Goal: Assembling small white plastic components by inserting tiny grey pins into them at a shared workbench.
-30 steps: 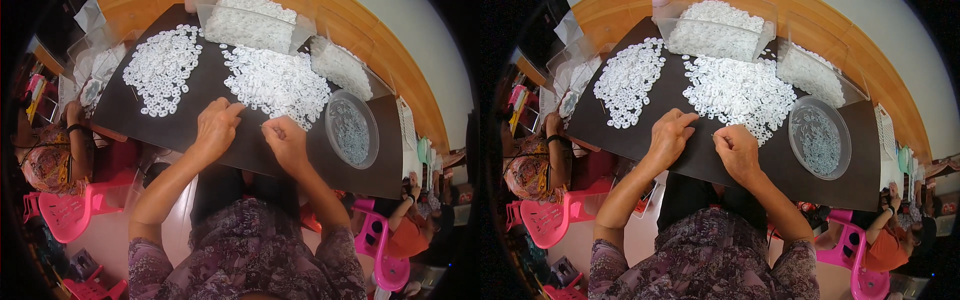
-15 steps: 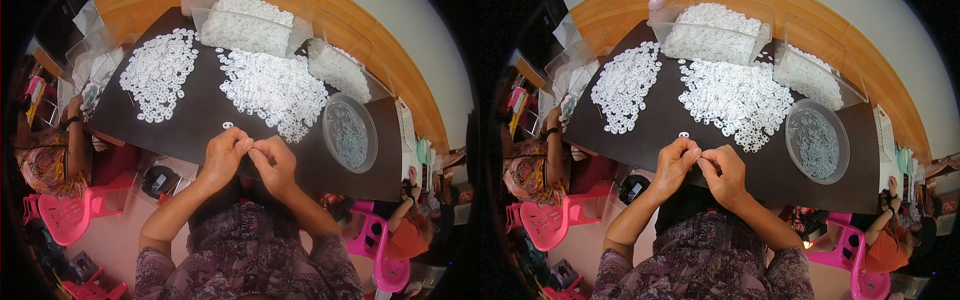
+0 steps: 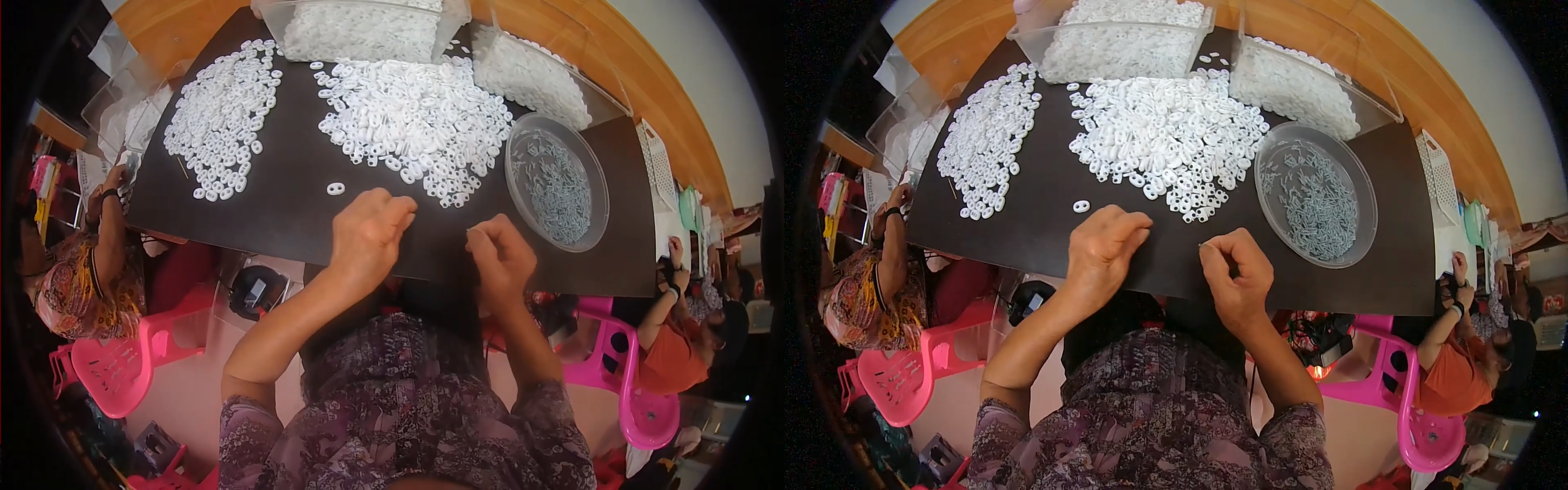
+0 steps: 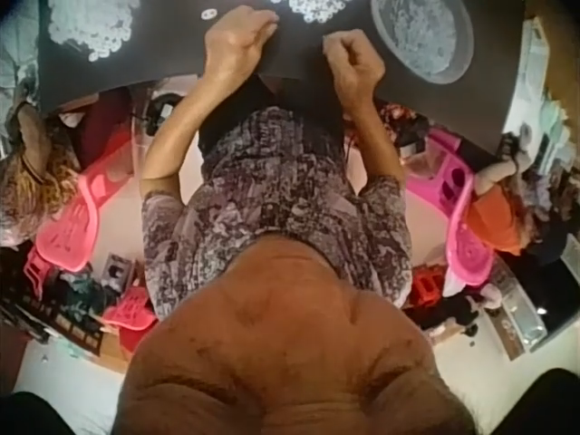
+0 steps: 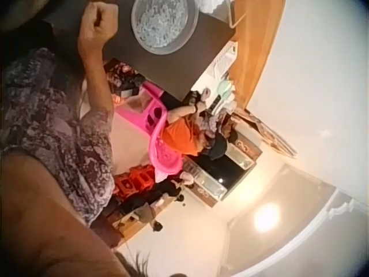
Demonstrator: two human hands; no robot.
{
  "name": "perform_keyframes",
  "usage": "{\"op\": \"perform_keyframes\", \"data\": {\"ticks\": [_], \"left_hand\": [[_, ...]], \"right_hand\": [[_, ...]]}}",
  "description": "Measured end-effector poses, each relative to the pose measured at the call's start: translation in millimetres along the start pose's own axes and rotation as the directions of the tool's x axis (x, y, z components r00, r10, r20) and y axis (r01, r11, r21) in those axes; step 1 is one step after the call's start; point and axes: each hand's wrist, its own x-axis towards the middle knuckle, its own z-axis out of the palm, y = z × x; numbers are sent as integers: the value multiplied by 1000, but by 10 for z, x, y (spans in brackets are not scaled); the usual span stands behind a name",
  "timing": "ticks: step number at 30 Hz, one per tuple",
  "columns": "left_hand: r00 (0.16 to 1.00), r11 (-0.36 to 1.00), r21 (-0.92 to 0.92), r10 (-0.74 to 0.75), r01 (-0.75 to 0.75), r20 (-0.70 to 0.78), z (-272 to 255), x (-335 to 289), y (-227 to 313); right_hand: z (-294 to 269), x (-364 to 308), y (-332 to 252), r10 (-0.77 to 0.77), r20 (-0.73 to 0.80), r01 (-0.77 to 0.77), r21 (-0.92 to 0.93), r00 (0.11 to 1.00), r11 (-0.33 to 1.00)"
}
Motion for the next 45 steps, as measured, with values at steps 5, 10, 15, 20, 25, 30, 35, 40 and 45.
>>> {"op": "perform_keyframes", "data": {"ticks": [5, 10, 15, 20, 25, 30, 35, 40, 45], "left_hand": [[976, 954, 245, 129, -171, 178, 236, 128, 78], [958, 908, 341, 172, -244, 229, 301, 177, 7], [976, 950, 283, 77, -134, 203, 354, 178, 8], [976, 927, 322, 149, -193, 157, 590, 231, 55], [956, 893, 383, 141, -235, 258, 583, 286, 149], [967, 943, 307, 49, -128, 252, 517, 325, 154], [986, 996, 89, -8, -7, 169, 253, 150, 65], [736, 411, -634, -534, 655, 415, -58, -26, 133], [687, 279, -688, -583, 671, 434, -218, -142, 141]], "right_hand": [[-81, -35, 5, -7, -44, 4, -73, 999, 997], [-191, -56, -14, -108, -23, 103, -164, 994, 981], [-203, -66, 104, -205, -48, 198, -124, 978, 972], [-180, -32, 35, -258, -21, 252, -144, 966, 957], [-166, -32, 41, -261, -34, 253, -161, 965, 954], [-124, -34, 39, -196, -15, 190, -180, 981, 965], [-39, -50, 63, 23, 6, -23, -64, 1000, 998], [97, 7, -86, 206, 113, -223, 168, 972, 960], [292, 25, -157, 224, 226, -276, 237, 948, 932]]}}
